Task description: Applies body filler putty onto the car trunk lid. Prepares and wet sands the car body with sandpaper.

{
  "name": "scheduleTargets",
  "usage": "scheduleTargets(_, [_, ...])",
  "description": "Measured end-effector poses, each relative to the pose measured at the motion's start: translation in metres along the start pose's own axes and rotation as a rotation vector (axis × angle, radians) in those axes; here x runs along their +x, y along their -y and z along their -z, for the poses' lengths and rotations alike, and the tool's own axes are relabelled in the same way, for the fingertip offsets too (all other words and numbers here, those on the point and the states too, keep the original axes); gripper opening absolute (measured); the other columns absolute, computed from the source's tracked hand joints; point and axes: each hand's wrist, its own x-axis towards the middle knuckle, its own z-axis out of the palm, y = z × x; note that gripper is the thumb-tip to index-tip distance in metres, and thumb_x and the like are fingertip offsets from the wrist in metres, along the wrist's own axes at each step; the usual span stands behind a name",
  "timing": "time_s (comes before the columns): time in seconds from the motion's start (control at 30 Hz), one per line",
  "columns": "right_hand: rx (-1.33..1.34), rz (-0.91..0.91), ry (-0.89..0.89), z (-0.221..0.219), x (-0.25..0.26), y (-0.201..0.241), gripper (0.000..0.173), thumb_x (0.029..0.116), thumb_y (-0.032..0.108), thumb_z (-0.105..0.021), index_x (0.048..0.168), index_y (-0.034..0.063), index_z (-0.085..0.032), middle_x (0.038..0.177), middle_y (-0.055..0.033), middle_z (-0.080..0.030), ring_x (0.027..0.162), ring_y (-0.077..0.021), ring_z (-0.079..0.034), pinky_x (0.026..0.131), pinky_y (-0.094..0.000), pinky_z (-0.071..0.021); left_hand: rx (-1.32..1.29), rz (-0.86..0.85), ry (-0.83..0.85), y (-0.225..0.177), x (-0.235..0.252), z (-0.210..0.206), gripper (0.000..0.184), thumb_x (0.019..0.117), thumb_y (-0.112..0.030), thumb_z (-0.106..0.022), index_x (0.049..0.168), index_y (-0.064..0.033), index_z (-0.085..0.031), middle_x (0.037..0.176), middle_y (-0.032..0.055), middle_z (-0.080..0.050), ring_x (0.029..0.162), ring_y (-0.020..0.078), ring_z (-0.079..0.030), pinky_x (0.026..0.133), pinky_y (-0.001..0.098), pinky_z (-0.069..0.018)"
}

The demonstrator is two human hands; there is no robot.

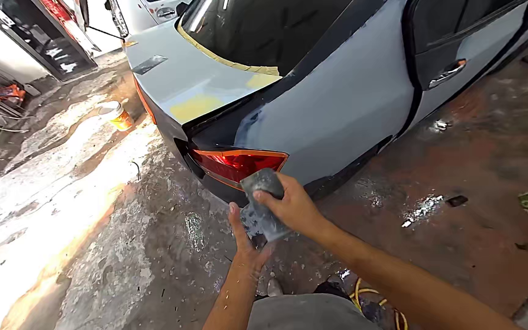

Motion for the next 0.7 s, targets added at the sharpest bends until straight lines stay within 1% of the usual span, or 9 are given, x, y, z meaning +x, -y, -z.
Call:
scheduleTargets(0.1, [-0.008,-0.013,0.122,-0.017,-0.017,0.008,0.029,0.0959,0.033,-0.071,0.114,0.011,-0.07,0.095,0.0,-0.073,0.087,-0.0082,-0.071,0.08,-0.0328,-0.0618,0.04,-0.132,-0.023,-0.009,-0.006,0.002,0.063,0.0688,-0.069,-0.077,0.104,-0.0172,-0.075,0.097,0.0052,-0.076,0.089,0.0159,-0.075,0.079,0.0369,-0.0627])
scheduleTargets(0.2, [-0.034,-0.01,0.032,-0.015,-0.001,-0.005,0.029,0.0947,0.029,-0.074,0.115,0.0094,-0.07,0.095,-0.0023,-0.074,0.084,-0.0113,-0.072,0.078,-0.0364,-0.0631,-0.021,-0.042,-0.059,-0.011,-0.01,0.009,0.073,0.0611,-0.07,-0.082,0.109,-0.017,-0.073,0.099,0.0069,-0.075,0.092,0.0199,-0.074,0.082,0.0432,-0.062])
scheduleTargets(0.3, [0.012,-0.018,0.126,-0.034,-0.022,0.012,0.031,0.095,0.03,-0.072,0.116,0.0084,-0.068,0.098,-0.0024,-0.073,0.09,-0.0097,-0.071,0.083,-0.0335,-0.061,0.068,-0.166,0.015,-0.021,-0.018,0.014,0.062,0.0705,-0.07,-0.075,0.102,-0.0169,-0.077,0.096,0.005,-0.077,0.09,0.0155,-0.075,0.08,0.036,-0.0624])
scheduleTargets(0.4, [0.031,-0.043,0.202,-0.03,-0.022,0.001,0.03,0.0962,0.034,-0.071,0.113,0.009,-0.07,0.096,-0.0017,-0.073,0.089,-0.0083,-0.07,0.083,-0.032,-0.0598,-0.003,-0.154,-0.064,-0.022,-0.021,0.02,0.07,0.0635,-0.073,-0.078,0.101,-0.0136,-0.076,0.097,0.0087,-0.076,0.091,0.0197,-0.074,0.081,0.0398,-0.062])
scheduleTargets(0.47, [-0.039,-0.039,0.052,-0.014,-0.007,-0.014,0.027,0.0952,0.034,-0.073,0.11,0.0109,-0.072,0.091,-0.0011,-0.074,0.082,-0.0108,-0.071,0.077,-0.0358,-0.0624,-0.075,-0.123,-0.074,-0.022,-0.021,0.024,0.079,0.0576,-0.071,-0.083,0.108,-0.0111,-0.075,0.104,0.0119,-0.075,0.098,0.0248,-0.073,0.087,0.0462,-0.0609])
scheduleTargets(0.53, [-0.24,-0.031,-0.156,-0.014,-0.009,-0.007,0.026,0.0955,0.039,-0.071,0.104,0.0145,-0.073,0.083,0.0004,-0.072,0.074,-0.0126,-0.07,0.069,-0.0401,-0.061,-0.019,-0.155,-0.068,-0.02,-0.023,0.027,0.083,0.0553,-0.07,-0.086,0.111,-0.0096,-0.074,0.107,0.0129,-0.075,0.102,0.0253,-0.073,0.09,0.0455,-0.0604])
scheduleTargets(0.6, [-0.514,0.113,-0.253,-0.042,-0.039,0.01,0.024,0.0986,0.033,-0.065,0.101,0.0112,-0.075,0.081,-0.004,-0.07,0.071,-0.0193,-0.069,0.062,-0.0441,-0.0587,0.143,-0.247,0.045,-0.015,-0.027,0.029,0.074,0.0683,-0.074,-0.075,0.111,-0.014,-0.076,0.106,0.0051,-0.076,0.101,0.0152,-0.073,0.091,0.0349,-0.0597])
scheduleTargets(0.63, [-0.662,0.223,-0.288,-0.058,-0.054,0.016,0.023,0.0979,0.027,-0.061,0.105,0.0139,-0.078,0.086,-0.003,-0.072,0.072,-0.0186,-0.071,0.059,-0.0401,-0.0593,0.242,-0.301,0.068,-0.014,-0.029,0.027,0.069,0.0729,-0.077,-0.068,0.108,-0.0186,-0.077,0.103,-0.0003,-0.077,0.098,0.0084,-0.073,0.088,0.028,-0.0591])
scheduleTargets(0.7, [-0.813,0.325,-0.365,-0.072,-0.062,0.017,0.023,0.0952,0.019,-0.058,0.106,0.0146,-0.078,0.092,-0.0032,-0.073,0.074,-0.0174,-0.071,0.055,-0.034,-0.058,0.349,-0.345,0.118,-0.016,-0.031,0.024,0.069,0.0773,-0.079,-0.061,0.113,-0.0219,-0.077,0.107,-0.0043,-0.077,0.103,0.0035,-0.071,0.092,0.0233,-0.0563])
